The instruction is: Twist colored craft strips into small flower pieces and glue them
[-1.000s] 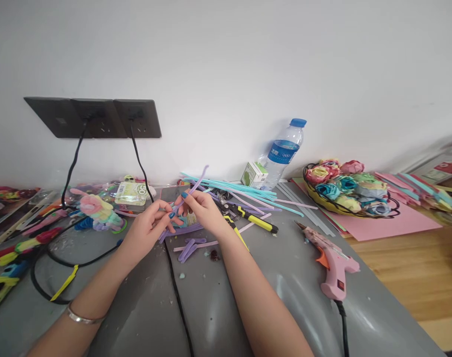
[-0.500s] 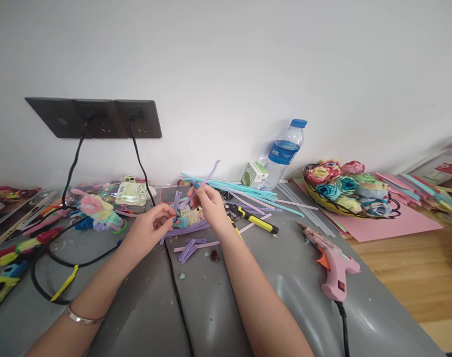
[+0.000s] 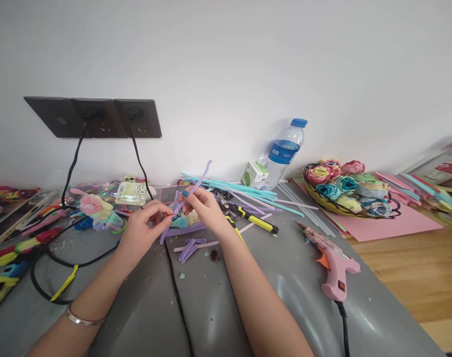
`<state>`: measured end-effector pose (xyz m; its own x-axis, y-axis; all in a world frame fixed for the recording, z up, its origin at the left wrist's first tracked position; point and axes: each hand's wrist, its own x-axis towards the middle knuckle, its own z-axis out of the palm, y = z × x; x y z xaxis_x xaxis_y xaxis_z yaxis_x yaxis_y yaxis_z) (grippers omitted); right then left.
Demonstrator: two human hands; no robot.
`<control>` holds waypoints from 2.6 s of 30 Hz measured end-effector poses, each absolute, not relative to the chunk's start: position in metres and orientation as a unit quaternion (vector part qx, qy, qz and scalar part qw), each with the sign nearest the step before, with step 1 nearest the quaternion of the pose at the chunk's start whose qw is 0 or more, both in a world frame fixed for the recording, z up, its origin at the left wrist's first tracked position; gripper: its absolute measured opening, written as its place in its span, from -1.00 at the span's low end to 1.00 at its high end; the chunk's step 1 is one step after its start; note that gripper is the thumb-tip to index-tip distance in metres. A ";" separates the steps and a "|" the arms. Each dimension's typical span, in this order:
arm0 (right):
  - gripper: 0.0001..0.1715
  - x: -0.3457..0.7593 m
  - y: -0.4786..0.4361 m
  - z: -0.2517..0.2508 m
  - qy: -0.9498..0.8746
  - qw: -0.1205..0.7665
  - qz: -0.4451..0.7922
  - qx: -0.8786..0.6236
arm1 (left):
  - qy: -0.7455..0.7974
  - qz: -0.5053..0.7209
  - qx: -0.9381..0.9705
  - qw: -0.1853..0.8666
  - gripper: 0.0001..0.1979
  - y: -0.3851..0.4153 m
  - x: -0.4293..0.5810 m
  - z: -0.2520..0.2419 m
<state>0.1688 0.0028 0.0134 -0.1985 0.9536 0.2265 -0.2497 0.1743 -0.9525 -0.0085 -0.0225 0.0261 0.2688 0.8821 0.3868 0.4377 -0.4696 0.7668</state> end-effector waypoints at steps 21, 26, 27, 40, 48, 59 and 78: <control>-0.56 0.169 0.000 0.017 -0.559 0.512 0.582 -0.294 | 0.415 0.426 0.752 0.283 -0.91 -0.025 -0.008 0.030; -0.48 0.164 -0.001 0.016 -0.566 0.517 0.554 -0.324 | 0.399 0.405 0.766 0.301 -0.93 -0.026 -0.007 0.030; -0.47 0.162 -0.001 0.015 -0.566 0.521 0.545 -0.334 | 0.394 0.402 0.768 0.303 -0.93 -0.026 -0.007 0.030; -0.47 0.191 0.017 0.013 -0.443 0.644 0.507 -0.364 | 0.388 0.369 0.776 0.334 -0.91 -0.034 0.005 0.021; -0.50 0.177 0.007 0.014 -0.505 0.556 0.570 -0.333 | 0.425 0.421 0.741 0.306 -0.95 -0.030 -0.001 0.022; -0.52 0.177 0.007 0.012 -0.527 0.541 0.575 -0.314 | 0.428 0.431 0.747 0.271 -0.91 -0.028 -0.001 0.023; -0.50 0.180 0.015 0.010 -0.448 0.617 0.544 -0.350 | 0.461 0.393 0.721 0.337 -0.88 -0.025 -0.005 0.020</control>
<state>0.1798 0.0145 0.0098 0.0071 0.9851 0.1718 -0.3576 0.1630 -0.9196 -0.0050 -0.0253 0.0204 0.2659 0.9295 0.2556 0.3998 -0.3476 0.8481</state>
